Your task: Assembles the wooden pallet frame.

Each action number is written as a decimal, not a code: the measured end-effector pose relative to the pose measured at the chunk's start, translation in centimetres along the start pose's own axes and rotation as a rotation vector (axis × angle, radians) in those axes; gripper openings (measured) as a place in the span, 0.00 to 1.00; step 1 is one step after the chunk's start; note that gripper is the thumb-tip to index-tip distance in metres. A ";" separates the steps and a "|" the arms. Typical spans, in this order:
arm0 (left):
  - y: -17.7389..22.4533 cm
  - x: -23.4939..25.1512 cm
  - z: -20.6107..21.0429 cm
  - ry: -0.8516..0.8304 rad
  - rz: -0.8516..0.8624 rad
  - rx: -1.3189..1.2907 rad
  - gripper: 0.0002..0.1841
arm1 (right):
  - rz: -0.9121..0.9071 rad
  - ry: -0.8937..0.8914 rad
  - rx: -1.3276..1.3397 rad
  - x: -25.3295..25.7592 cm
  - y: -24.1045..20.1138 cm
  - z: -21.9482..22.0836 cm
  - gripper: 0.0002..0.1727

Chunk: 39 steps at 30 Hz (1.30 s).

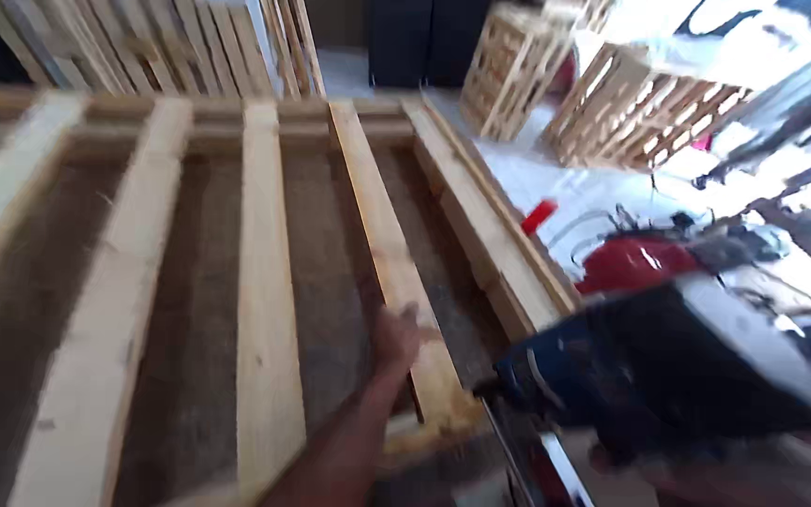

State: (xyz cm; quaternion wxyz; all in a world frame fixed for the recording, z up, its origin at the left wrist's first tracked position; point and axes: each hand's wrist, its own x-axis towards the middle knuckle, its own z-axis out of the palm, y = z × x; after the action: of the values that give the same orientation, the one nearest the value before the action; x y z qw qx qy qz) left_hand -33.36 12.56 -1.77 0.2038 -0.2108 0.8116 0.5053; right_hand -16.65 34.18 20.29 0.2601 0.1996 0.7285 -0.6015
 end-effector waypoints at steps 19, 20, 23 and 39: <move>-1.9 0.8 1.4 0.051 0.027 -0.056 0.30 | 0.352 -0.113 -0.299 5.4 -3.8 1.7 0.10; -1.9 0.8 1.4 0.051 0.034 -0.056 0.30 | 0.345 -0.123 -0.296 5.6 -3.9 1.7 0.10; -1.7 0.8 1.3 0.043 0.045 -0.057 0.30 | 0.320 -0.157 -0.301 5.7 -4.8 1.9 0.10; -1.8 1.0 0.5 -0.048 0.018 -0.117 0.30 | 0.333 -0.245 -0.392 5.9 -4.7 4.0 0.09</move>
State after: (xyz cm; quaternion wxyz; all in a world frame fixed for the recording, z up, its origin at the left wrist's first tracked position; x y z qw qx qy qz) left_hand -33.12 12.11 -3.83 0.2058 -0.2028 0.7775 0.5586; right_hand -23.56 29.24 19.70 0.4749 0.1883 0.7513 -0.4177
